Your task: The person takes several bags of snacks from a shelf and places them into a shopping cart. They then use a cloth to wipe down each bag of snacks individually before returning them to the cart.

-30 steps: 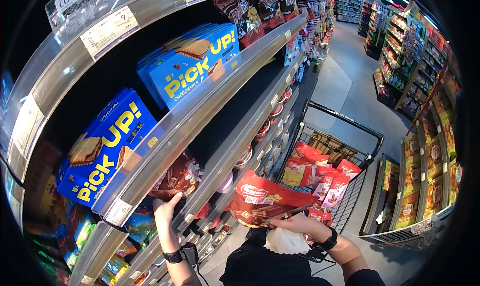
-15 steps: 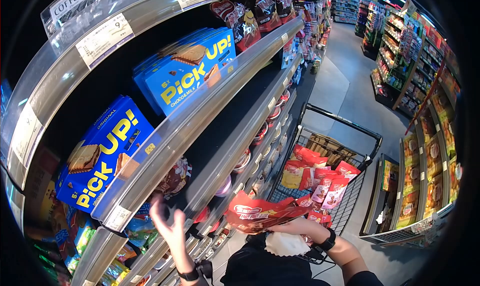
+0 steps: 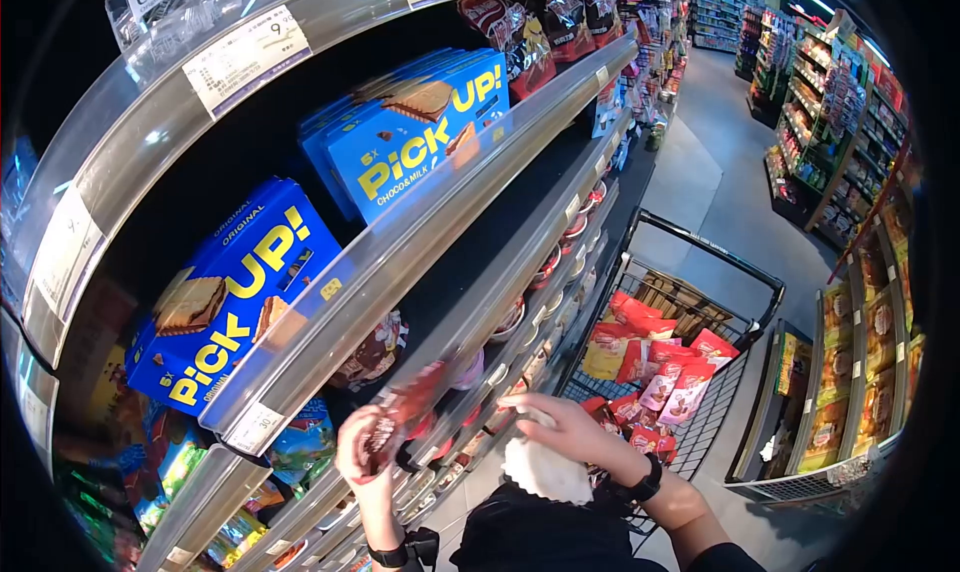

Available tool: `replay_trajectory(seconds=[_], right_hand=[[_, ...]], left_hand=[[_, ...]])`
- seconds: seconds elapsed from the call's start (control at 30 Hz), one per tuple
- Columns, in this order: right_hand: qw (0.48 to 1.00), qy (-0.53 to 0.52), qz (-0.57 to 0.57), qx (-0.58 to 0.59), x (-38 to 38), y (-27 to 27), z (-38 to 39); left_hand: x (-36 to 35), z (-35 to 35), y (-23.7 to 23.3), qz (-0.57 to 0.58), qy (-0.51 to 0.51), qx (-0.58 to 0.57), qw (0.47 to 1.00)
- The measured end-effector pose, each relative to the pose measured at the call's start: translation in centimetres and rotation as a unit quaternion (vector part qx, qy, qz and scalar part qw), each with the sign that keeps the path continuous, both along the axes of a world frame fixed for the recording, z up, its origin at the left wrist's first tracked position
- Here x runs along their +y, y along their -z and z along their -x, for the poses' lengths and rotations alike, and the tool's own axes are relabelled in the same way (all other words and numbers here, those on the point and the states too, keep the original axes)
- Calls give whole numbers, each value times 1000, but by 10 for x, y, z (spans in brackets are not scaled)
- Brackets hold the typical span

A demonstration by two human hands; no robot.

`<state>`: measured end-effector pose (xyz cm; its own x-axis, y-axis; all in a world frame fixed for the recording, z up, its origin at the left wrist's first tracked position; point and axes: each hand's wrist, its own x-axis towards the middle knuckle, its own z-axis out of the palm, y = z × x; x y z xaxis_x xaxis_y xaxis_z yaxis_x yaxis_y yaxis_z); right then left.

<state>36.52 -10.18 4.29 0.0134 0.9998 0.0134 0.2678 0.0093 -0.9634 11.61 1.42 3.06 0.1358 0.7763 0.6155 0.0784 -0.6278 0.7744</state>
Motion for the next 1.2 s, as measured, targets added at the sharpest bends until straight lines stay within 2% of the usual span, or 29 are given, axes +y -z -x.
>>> replay_trajectory(seconds=[0.07, 0.13, 0.17, 0.2, 0.27, 0.37, 0.47, 0.5, 0.53, 0.63, 0.7, 0.77, 0.87, 0.9, 0.93, 1.0, 1.07, 1.13, 1.17, 1.2], right_hand=[[999, 28, -34, 6, -9, 17, -4], [999, 30, -21, 23, -18, 23, -8], [999, 21, 1, 39, -22, 28, -10], [998, 10, 18, 51, -21, 30, -17], [999, 2, 10, 39, -27, 28, -19], [998, -3, 35, 42, -36, 32, -21], [997, 15, 59, 41, -43, 34, -23], [997, 17, 59, 40, -45, 36, -23], [996, 24, 73, 47, -50, 40, -24], [992, 39, 96, 75, -66, 54, -27], [988, 59, 104, 96, -79, 62, -31], [987, 88, 113, 66, -91, 56, -36], [983, 143, 112, 30, -110, 70, -45], [982, 154, 106, 29, -116, 75, -47], [981, 164, 100, 28, -121, 80, -49], [976, 184, 102, 50, -128, 84, -47], [969, 212, 118, 34, -135, 80, -38], [968, 227, 106, 17, -144, 71, -32], [960, 246, 125, 47, -152, 71, -30], [951, 264, 143, 78, -161, 73, -28]], left_hand=[[16, 8, 0, -43, -70, 6, 997], [31, 11, 8, 47, -126, 19, 991], [35, 8, 11, 100, -90, -65, 989], [41, 9, 11, 184, -76, -44, 979], [45, 6, 11, 245, -65, -27, 967], [48, 5, 16, 249, -47, 35, 967], [40, 7, -2, 293, -92, 115, 945], [39, 12, -4, 274, -108, 177, 939], [39, 14, 1, 274, -105, 178, 939], [35, 11, 5, 176, -84, 154, 969], [41, 15, 4, 225, -91, 207, 948], [48, 14, 5, 276, -116, 272, 915], [56, 7, 5, 268, -95, 263, 922], [56, 5, 0, 293, -106, 283, 907], [61, 11, 11, 292, -92, 266, 914], [63, 12, 22, 242, -87, 226, 940], [57, 17, 18, 211, -132, 330, 911], [39, 32, 18, 169, -202, 358, 896], [29, 35, 23, 84, -228, 218, 945], [20, 44, 10, 38, -231, 265, 935]])
